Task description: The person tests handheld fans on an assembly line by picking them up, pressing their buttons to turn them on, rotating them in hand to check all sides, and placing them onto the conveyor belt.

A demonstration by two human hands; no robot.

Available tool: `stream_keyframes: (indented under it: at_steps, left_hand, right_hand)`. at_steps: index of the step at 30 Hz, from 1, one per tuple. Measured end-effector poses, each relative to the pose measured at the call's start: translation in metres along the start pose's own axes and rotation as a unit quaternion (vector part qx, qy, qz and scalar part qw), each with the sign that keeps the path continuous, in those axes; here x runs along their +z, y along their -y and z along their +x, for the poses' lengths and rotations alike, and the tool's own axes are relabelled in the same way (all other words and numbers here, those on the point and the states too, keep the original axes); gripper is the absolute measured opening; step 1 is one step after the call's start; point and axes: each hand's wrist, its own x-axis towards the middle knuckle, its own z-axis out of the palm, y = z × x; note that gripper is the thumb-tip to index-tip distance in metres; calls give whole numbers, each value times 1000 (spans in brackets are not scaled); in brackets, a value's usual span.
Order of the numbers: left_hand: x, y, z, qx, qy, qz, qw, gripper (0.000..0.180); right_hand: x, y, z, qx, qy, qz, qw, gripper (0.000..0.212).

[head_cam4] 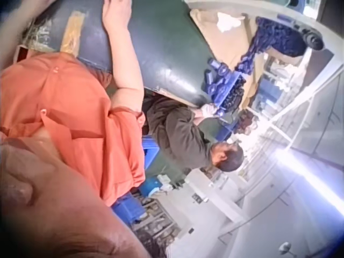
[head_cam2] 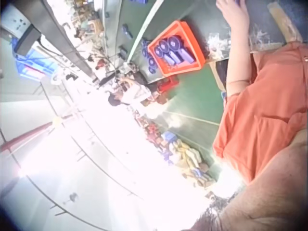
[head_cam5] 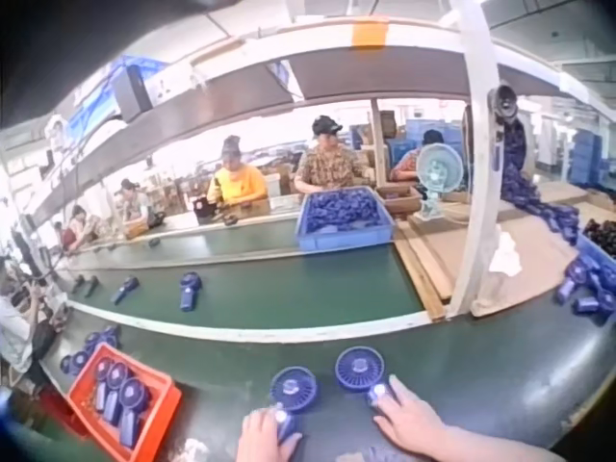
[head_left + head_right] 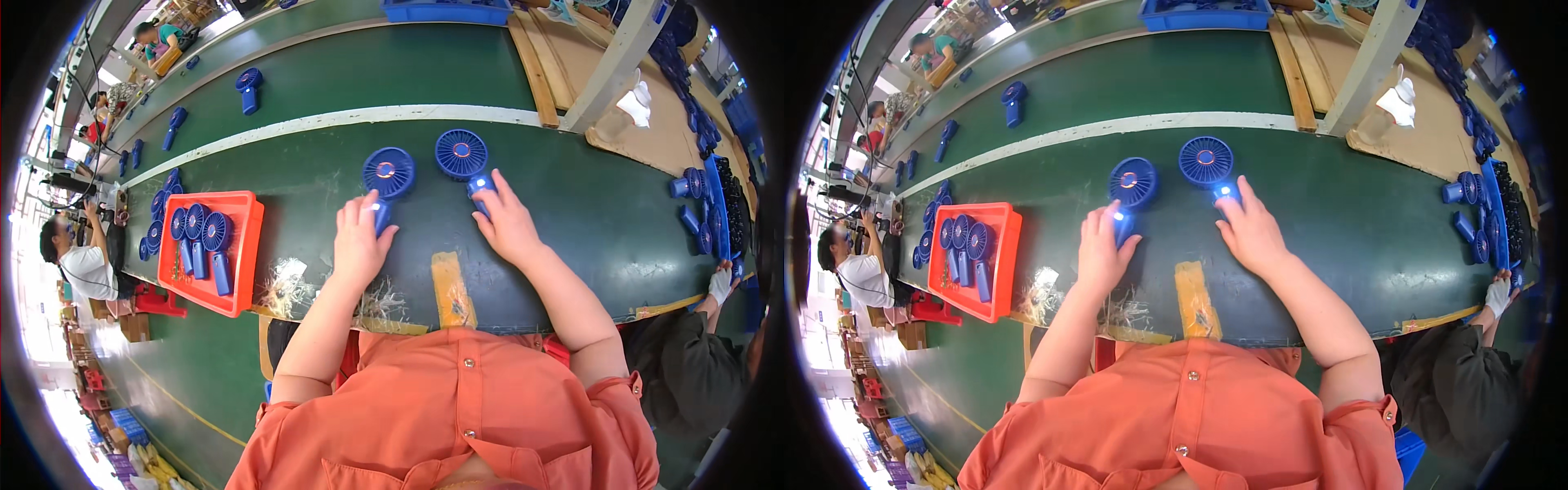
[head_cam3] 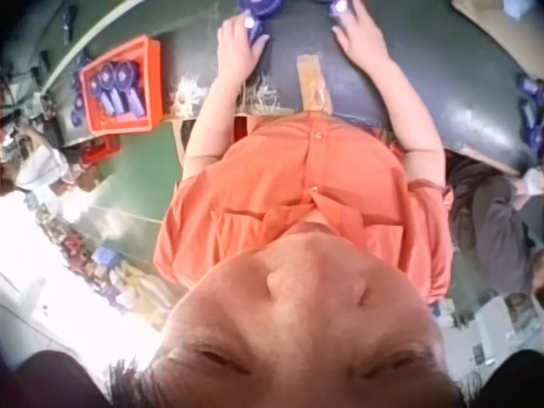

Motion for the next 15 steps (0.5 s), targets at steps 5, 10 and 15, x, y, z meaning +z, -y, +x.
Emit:
stream_keyframes:
  at_steps: [5,10,15]
  left_hand:
    - [-7,14,12,-46,26,21,998,74]
    - [-10,18,16,-122,64,34,990,78]
    - [-6,33,23,-166,71,-116,977,64]
  right_hand:
    - [-31,-6,14,96,43,40,994,64]
    - [-29,-25,9,89,28,75,993,65]
    - [-52,-1,7,219,55,420,879,41]
